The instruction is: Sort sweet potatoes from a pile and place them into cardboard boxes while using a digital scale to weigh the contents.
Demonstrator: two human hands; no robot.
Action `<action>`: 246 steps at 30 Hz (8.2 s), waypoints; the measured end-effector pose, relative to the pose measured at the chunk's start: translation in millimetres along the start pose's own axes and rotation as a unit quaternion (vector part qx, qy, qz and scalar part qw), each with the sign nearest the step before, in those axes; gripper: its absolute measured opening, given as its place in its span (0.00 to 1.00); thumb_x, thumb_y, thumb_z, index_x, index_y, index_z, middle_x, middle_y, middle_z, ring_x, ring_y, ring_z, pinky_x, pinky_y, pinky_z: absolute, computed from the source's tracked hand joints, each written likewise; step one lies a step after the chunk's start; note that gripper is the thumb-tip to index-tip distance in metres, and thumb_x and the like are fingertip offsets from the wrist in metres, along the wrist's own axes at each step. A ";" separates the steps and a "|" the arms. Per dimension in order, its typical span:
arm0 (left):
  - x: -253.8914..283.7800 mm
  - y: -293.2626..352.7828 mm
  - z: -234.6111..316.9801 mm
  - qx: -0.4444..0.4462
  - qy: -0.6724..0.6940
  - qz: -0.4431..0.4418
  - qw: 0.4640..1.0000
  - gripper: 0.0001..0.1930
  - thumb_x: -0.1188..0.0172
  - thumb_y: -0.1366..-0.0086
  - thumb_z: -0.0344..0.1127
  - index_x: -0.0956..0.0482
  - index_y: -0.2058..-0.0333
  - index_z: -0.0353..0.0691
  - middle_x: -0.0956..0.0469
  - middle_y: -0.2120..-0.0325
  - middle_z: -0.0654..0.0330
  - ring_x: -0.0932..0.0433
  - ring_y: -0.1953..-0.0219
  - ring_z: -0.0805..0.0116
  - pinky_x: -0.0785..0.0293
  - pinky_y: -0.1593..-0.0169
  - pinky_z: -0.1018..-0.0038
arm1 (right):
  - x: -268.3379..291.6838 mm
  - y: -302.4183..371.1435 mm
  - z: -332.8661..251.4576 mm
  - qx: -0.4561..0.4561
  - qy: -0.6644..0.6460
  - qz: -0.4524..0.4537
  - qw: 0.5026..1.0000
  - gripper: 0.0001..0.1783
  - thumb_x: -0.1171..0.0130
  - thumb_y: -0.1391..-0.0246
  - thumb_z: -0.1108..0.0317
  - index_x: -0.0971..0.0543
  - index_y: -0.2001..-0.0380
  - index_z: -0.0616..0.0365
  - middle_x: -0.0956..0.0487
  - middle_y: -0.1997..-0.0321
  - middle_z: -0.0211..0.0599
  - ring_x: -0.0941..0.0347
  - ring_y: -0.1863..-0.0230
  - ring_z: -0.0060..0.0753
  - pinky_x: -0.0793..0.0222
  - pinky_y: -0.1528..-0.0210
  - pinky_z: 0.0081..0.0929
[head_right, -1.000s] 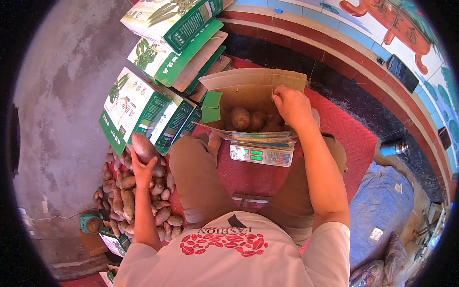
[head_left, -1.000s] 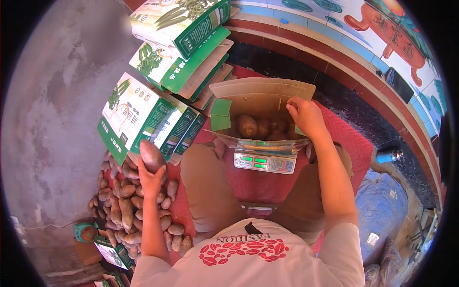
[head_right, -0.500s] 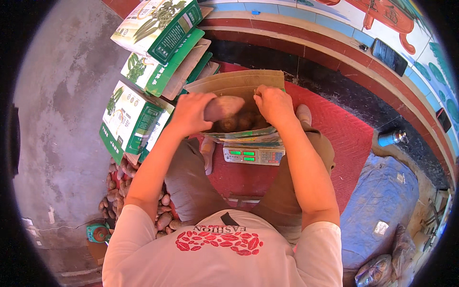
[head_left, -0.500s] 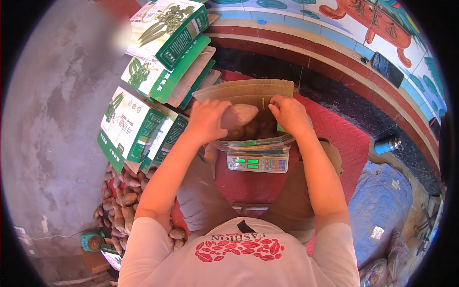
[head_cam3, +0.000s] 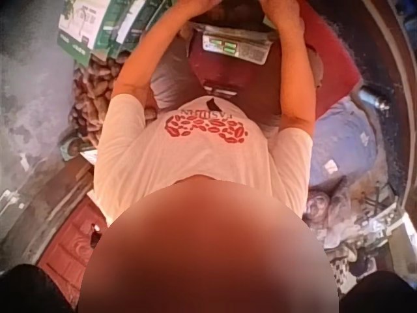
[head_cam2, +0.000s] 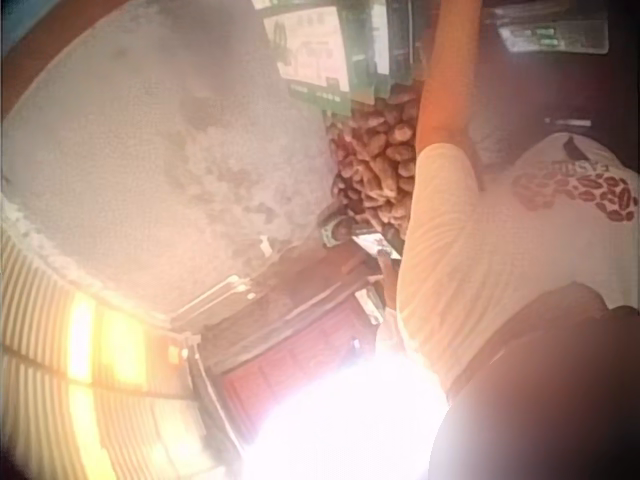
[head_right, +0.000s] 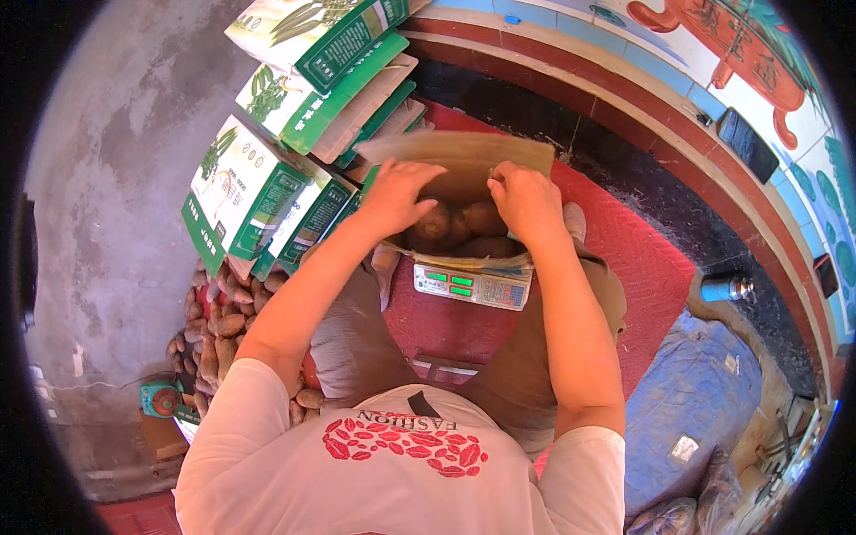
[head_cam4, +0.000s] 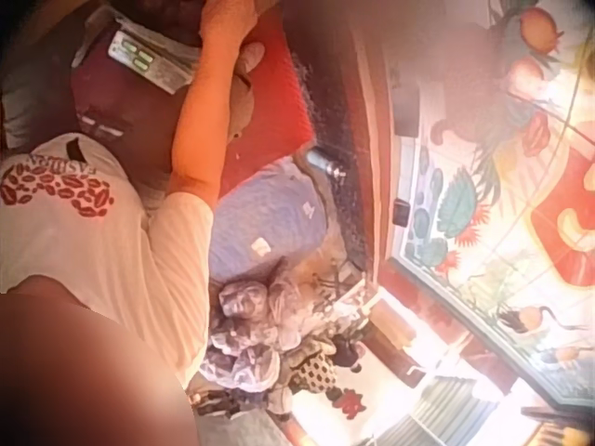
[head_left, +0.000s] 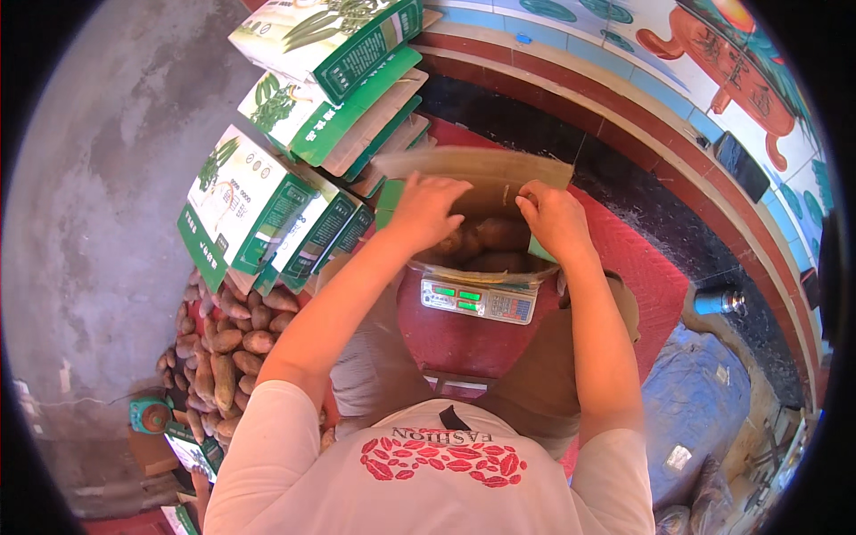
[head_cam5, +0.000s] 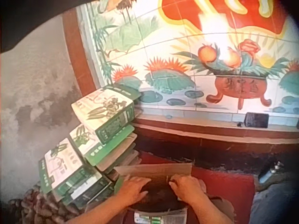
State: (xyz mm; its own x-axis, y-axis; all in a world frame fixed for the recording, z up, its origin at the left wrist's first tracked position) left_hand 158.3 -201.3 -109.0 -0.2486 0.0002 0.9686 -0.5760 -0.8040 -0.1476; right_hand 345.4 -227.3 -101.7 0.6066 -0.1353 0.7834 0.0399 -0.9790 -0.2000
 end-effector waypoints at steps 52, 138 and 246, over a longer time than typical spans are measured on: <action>85.6 201.4 -168.8 0.299 -0.017 0.285 0.910 0.29 0.45 0.41 0.43 0.42 0.43 0.41 0.34 0.52 0.43 0.34 0.50 0.47 0.37 0.48 0.60 | -31.3 -15.0 -41.6 0.060 0.007 -0.011 0.998 0.08 0.44 0.52 0.66 0.22 0.71 0.58 0.22 0.74 0.44 0.25 0.70 0.44 0.31 0.67 0.35; 52.0 99.1 -100.7 0.148 0.143 0.241 0.949 0.29 0.48 0.41 0.50 0.38 0.46 0.36 0.34 0.50 0.44 0.36 0.46 0.50 0.40 0.44 0.64 | 39.1 6.8 -25.3 0.043 0.087 0.047 0.994 0.12 0.45 0.51 0.64 0.22 0.67 0.61 0.23 0.65 0.47 0.25 0.63 0.44 0.31 0.59 0.34; 35.6 40.9 137.4 -0.237 0.083 0.080 0.965 0.06 0.41 0.50 0.26 0.24 0.70 0.36 0.22 0.66 0.56 0.26 0.57 0.59 0.38 0.45 0.62 | 82.0 329.7 228.0 -0.421 0.259 -0.010 0.869 0.13 0.48 0.49 0.56 0.22 0.70 0.53 0.22 0.70 0.42 0.25 0.65 0.45 0.30 0.64 0.39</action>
State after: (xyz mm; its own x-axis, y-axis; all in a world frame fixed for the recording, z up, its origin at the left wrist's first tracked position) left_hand 232.9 -315.9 -53.1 -0.4621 0.0265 0.8864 -0.8017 -0.4399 -0.4048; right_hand 589.4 -526.4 -237.6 0.1652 0.0461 0.9852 -0.6817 -0.7165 0.1478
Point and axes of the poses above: each hand's wrist, its own y-axis away from the middle knuckle, its own x-axis out of the back of the hand, z = x × y, the point moved 5 cm from there along -y, towards the middle knuckle
